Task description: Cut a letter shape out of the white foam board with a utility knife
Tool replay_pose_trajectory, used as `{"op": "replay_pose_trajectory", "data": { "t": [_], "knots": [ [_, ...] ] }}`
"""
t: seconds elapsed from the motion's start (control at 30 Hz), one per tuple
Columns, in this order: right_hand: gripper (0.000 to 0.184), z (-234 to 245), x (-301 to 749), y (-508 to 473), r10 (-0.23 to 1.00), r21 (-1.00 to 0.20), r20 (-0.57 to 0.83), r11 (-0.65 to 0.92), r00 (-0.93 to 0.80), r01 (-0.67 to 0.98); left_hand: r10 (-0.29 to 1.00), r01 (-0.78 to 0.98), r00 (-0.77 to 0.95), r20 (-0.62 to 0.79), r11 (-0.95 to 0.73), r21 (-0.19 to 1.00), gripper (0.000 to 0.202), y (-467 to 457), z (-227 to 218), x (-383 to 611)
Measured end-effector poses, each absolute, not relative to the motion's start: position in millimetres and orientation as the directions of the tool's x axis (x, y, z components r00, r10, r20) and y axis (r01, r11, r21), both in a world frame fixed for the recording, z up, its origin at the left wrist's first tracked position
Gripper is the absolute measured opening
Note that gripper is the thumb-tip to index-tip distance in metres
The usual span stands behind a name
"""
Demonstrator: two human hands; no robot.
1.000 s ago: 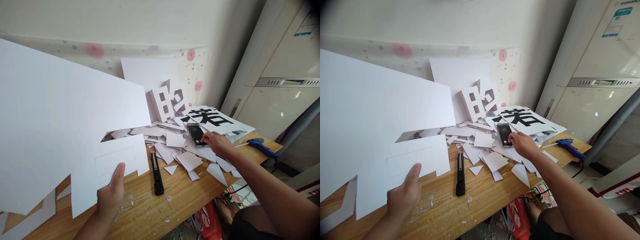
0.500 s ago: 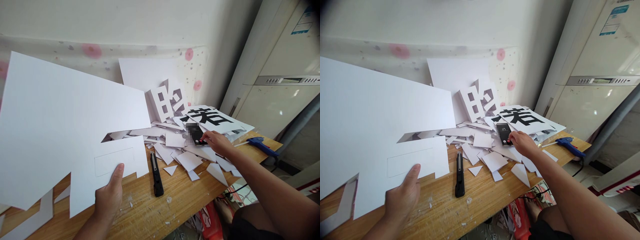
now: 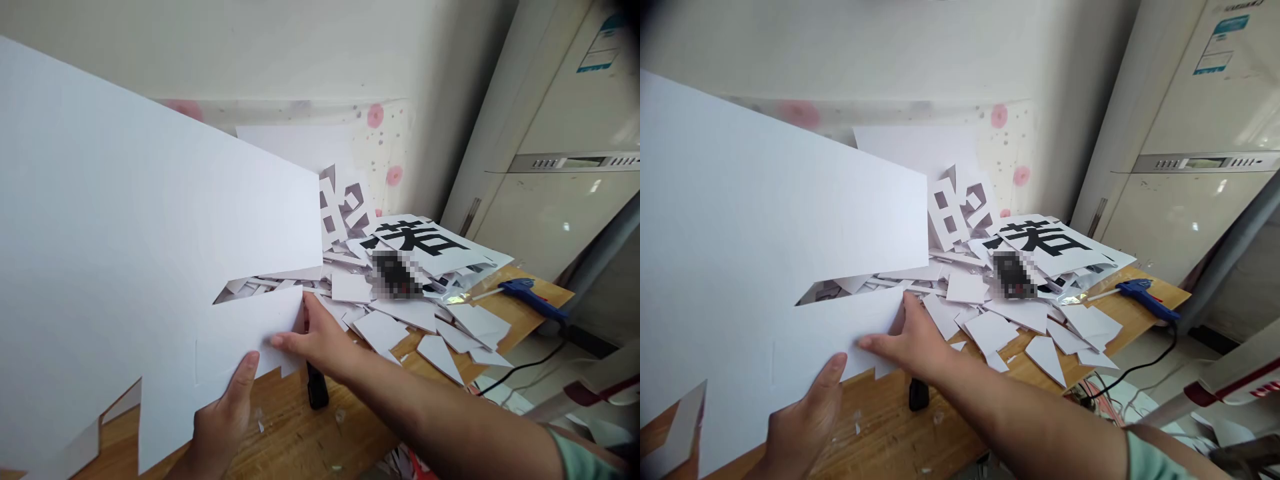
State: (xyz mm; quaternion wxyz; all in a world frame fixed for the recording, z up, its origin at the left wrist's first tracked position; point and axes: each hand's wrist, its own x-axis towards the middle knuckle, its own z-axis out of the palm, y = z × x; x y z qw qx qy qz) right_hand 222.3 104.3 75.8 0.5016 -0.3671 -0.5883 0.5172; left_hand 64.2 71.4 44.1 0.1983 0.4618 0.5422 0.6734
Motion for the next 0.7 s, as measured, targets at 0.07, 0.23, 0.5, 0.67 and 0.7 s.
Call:
{"op": "replay_pose_trajectory", "data": {
  "t": [0.07,0.23,0.5,0.67,0.7],
  "knots": [
    [0.062,78.6,202.5,105.9,0.977,-0.972,0.171,0.146,-0.129,-0.184,0.736,0.248,-0.500,0.456,-0.383,0.890,0.030,74.9,39.7,60.2],
    [0.062,72.5,188.0,114.7,0.982,-0.918,0.145,0.088,-0.120,-0.388,0.762,0.164,-0.620,0.185,-0.106,0.981,0.031,74.7,44.6,58.1],
    [0.057,52.8,188.0,121.7,0.987,-0.937,0.136,0.101,-0.083,-0.333,0.807,-0.169,-0.590,0.000,-0.124,0.978,0.039,76.2,63.2,75.0],
    [0.054,51.9,188.5,119.4,0.992,-0.946,0.118,0.101,-0.036,-0.307,0.803,-0.048,-0.596,0.003,-0.039,0.998,0.033,76.1,53.5,72.0],
    [0.054,52.2,188.4,119.2,0.993,-0.944,0.116,0.100,-0.032,-0.315,0.808,-0.014,-0.588,0.038,-0.057,0.998,0.033,75.8,52.0,71.7]
  ]
}}
